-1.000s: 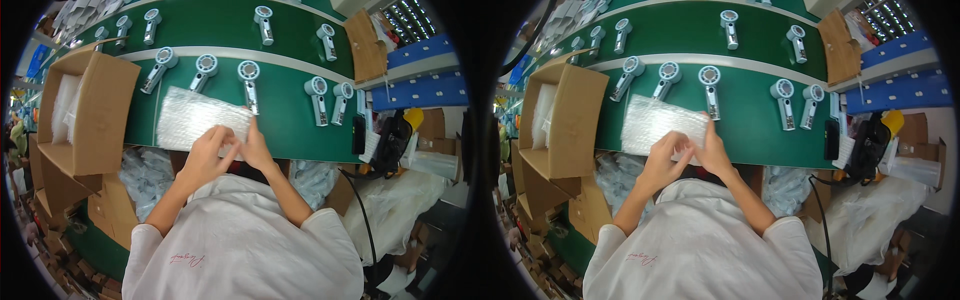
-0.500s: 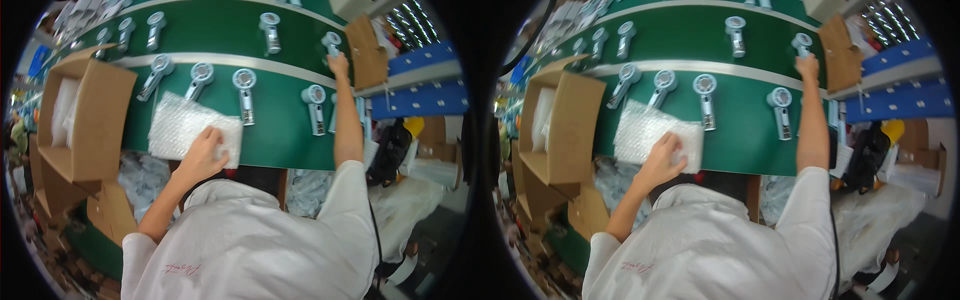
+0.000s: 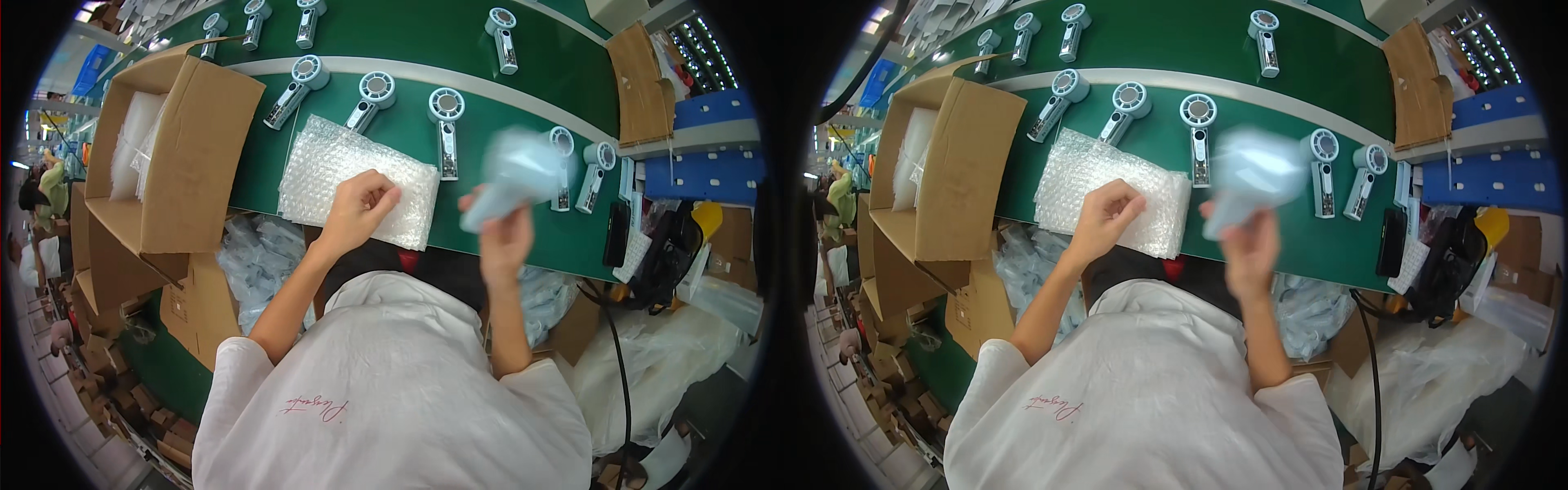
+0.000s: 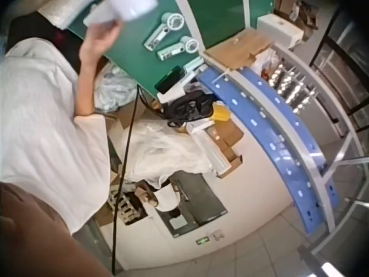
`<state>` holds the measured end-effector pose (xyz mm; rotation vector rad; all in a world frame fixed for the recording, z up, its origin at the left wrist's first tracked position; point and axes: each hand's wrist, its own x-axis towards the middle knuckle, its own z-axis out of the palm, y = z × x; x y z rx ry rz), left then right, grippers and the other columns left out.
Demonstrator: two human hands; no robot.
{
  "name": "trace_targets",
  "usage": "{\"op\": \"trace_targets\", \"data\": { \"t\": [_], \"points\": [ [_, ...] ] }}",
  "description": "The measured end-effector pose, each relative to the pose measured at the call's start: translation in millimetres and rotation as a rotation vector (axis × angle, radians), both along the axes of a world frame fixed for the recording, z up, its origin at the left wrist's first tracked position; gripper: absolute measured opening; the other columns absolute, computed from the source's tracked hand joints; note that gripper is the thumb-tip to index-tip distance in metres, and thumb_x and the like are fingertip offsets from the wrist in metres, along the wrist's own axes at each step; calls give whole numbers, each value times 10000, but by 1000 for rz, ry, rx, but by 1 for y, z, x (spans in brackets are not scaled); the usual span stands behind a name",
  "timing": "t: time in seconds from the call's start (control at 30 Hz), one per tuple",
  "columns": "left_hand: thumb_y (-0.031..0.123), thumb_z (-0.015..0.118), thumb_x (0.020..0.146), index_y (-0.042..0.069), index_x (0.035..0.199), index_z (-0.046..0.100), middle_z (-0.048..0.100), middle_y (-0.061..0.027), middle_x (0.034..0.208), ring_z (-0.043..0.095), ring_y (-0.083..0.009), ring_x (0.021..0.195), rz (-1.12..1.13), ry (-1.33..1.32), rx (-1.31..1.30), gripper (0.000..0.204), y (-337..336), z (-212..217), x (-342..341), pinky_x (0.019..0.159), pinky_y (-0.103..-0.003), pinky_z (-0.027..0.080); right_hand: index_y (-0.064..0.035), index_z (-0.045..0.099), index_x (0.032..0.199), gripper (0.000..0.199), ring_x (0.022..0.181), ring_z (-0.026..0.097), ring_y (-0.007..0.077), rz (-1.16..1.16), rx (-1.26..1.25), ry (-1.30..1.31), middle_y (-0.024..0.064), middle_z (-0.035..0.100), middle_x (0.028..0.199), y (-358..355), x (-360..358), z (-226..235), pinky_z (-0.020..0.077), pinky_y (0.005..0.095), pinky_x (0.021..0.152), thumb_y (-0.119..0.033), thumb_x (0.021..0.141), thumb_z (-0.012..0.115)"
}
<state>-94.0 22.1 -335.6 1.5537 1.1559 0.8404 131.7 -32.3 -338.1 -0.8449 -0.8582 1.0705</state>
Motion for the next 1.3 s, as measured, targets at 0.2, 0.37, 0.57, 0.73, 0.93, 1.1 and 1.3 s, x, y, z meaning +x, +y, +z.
{"op": "trace_targets", "data": {
  "t": [0.2,0.37,0.57,0.73,0.93,1.1,1.3],
  "points": [
    [55,605,945,3,841,584,537,-6,773,428,-89,656,157,-377,-191,117,-1,-7,-9,619,-221,376,12,515,1344,482,918,634,263,162,-95,-713,154,621,1191,-32,-12,-27,513,344,836,29,880,645],
    [39,593,950,15,835,576,501,-2,771,419,-99,657,246,-288,14,119,-1,5,0,604,-235,364,15,559,1319,474,885,629,270,183,-27,-1048,141,628,1159,-26,-6,7,507,351,802,45,855,649],
    [5,613,904,31,823,571,469,-29,781,419,-157,648,212,139,584,95,7,49,27,586,-276,372,19,567,1325,478,841,612,300,146,-37,-1372,144,630,1096,-9,-5,80,498,385,775,49,854,644],
    [-2,655,817,44,825,565,478,-66,810,459,-222,656,156,304,904,101,37,99,60,589,-333,412,23,552,1341,488,812,595,304,39,-110,-1537,145,619,1048,4,3,133,492,403,760,50,861,634],
    [-8,643,791,36,878,578,501,-60,872,508,-226,714,-27,287,1242,117,72,141,120,633,-331,450,59,498,1366,507,780,593,316,-228,-90,-1690,162,594,1025,3,36,167,508,409,737,20,877,625],
    [24,646,792,43,881,562,503,-65,864,527,-230,771,-287,138,1241,125,70,152,179,636,-333,460,30,517,1355,437,727,604,256,-243,-195,-1622,163,622,1016,17,72,160,516,353,627,-54,936,606],
    [48,648,833,44,862,552,495,-67,850,526,-235,740,-283,144,1233,101,66,127,190,630,-339,456,-74,474,1402,407,693,594,145,-195,-405,-187,156,642,996,-12,119,121,454,226,469,-185,1017,545]
  ]
}}
